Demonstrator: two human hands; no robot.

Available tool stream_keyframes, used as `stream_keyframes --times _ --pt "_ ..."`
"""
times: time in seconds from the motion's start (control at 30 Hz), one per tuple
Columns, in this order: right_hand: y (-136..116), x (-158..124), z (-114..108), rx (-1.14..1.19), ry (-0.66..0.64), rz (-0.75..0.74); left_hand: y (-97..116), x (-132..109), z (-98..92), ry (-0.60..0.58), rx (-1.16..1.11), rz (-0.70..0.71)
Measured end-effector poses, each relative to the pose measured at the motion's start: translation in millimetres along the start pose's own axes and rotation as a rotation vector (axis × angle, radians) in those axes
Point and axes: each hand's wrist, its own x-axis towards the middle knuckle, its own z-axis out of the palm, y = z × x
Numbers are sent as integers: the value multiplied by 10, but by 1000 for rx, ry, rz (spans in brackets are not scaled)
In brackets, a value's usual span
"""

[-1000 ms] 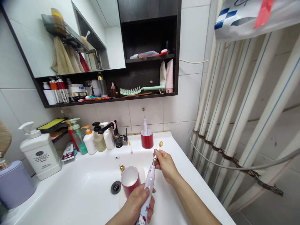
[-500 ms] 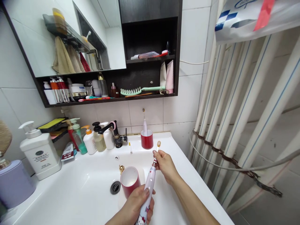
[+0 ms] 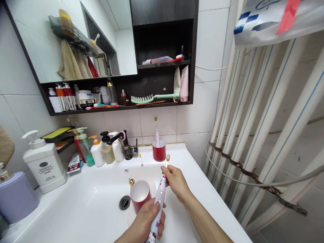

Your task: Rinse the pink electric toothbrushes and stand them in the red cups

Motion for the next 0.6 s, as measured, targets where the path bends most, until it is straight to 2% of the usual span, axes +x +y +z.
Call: stream_keyframes --times 0.13,0.27,0.6 --pt "31 14 19 -68 35 -56 -6 5 -3 14 48 6" --pt "52 17 32 -32 16 5 -9 27 -4 55 60 12" --pt "77 27 68 -84 157 -43 -12 29 -45 160 234 26"
